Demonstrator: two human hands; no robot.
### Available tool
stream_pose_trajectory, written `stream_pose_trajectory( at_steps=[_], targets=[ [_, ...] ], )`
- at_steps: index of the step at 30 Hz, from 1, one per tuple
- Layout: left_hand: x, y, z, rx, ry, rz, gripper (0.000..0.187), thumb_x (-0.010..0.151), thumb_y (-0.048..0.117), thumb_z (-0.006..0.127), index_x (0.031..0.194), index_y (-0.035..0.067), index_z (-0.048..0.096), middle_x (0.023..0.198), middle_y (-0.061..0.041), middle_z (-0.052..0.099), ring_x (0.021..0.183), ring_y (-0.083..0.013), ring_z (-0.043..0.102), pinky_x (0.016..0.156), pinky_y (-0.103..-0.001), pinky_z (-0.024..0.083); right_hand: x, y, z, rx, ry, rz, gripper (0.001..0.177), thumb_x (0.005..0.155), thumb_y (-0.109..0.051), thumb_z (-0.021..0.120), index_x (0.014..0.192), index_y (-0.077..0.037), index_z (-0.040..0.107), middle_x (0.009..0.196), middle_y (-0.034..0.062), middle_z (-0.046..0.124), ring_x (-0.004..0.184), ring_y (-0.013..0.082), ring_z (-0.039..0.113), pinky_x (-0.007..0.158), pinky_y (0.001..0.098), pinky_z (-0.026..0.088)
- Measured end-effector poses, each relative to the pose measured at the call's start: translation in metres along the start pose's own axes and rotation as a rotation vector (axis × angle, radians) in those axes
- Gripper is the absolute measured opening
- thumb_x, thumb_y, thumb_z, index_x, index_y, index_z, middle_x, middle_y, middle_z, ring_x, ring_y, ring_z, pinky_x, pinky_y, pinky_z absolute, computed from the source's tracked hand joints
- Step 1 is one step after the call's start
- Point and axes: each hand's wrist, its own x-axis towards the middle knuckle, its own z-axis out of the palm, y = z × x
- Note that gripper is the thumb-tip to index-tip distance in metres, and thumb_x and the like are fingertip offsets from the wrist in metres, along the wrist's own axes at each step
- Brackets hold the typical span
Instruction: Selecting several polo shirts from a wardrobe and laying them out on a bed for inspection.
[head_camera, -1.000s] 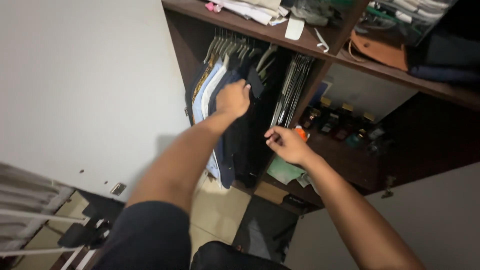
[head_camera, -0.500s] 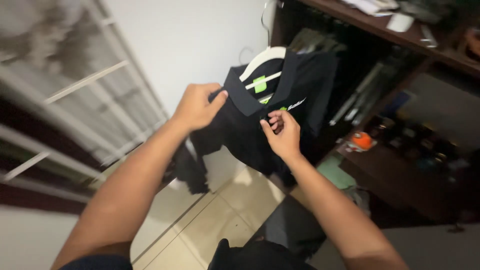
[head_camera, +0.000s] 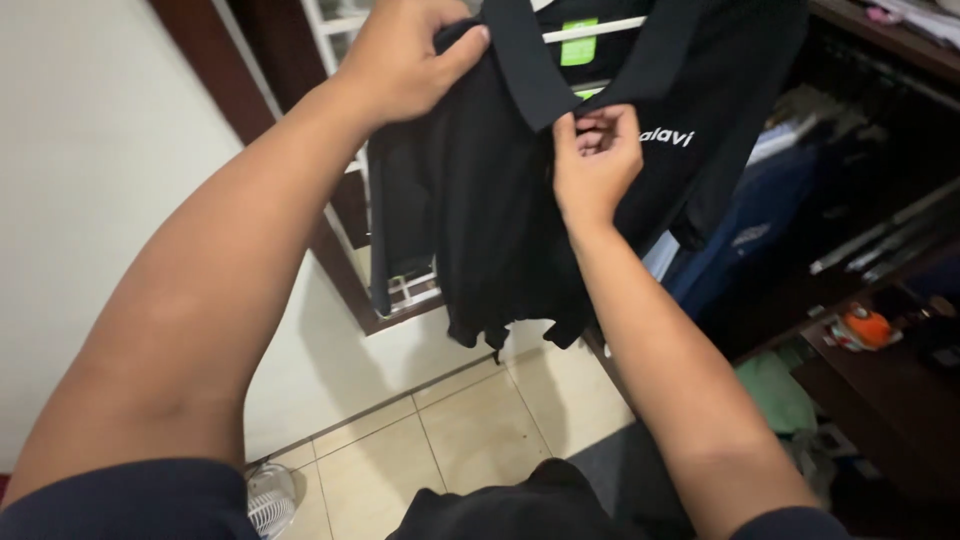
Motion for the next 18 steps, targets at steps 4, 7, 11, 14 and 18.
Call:
stream_pose_trajectory(
  at_steps=[4,7,11,14,18],
  targets=[
    [-0.022,-0.001,-0.033,-0.013,0.043,-0.024,0.023,0.105,0.025,0.066,0.11,0.004,0.074,0.079,-0.011,0.068,0.068,-0.0229,0.066,0.062,-0.037,0.051,-0.002,-0.019,0.024,0.062,-0.034,-0.031,0.026,0.094,-0.007,0.081,0.097,-0.004,0.056,0.087,0.0009,0.065,0.069,0.0034,0.059,0.061,0.0186,0.049],
    [-0.03,-0.005,-0.047,0.061,0.065,0.018,0.025,0.106,0.024,0.067,0.102,-0.001,0.073,0.076,-0.017,0.065,0.069,-0.028,0.065,0.063,-0.039,0.048,0.001,-0.02,0.034,0.081,-0.06,-0.008,0.022,0.096,-0.007,0.079,0.094,-0.002,0.057,0.085,0.002,0.066,0.069,0.0044,0.061,0.061,0.0196,0.048],
    [-0.043,-0.009,-0.056,0.061,0.065,0.004,0.029,0.105,0.023,0.067,0.093,-0.003,0.071,0.077,-0.021,0.065,0.07,-0.0321,0.066,0.068,-0.04,0.05,-0.004,-0.017,0.048,0.031,-0.146,0.082,0.02,0.092,-0.004,0.08,0.09,0.0,0.061,0.083,0.0048,0.07,0.07,0.0073,0.067,0.064,0.0216,0.054],
    [-0.049,-0.005,-0.059,0.046,0.052,-0.064,0.03,0.102,0.024,0.067,0.091,-0.003,0.071,0.074,-0.022,0.064,0.067,-0.032,0.066,0.065,-0.04,0.05,-0.011,-0.024,0.054,0.017,-0.184,0.233,0.018,0.09,-0.005,0.079,0.088,0.0,0.062,0.081,0.006,0.072,0.067,0.0096,0.069,0.062,0.0235,0.057],
    [-0.055,-0.004,-0.059,0.02,0.029,-0.151,0.03,0.099,0.026,0.067,0.09,-0.003,0.072,0.07,-0.022,0.063,0.061,-0.0294,0.064,0.061,-0.038,0.05,-0.016,-0.015,0.054,0.002,-0.214,0.401,0.017,0.089,-0.008,0.077,0.086,0.0,0.061,0.076,0.0061,0.072,0.061,0.0117,0.07,0.058,0.026,0.057]
  ],
)
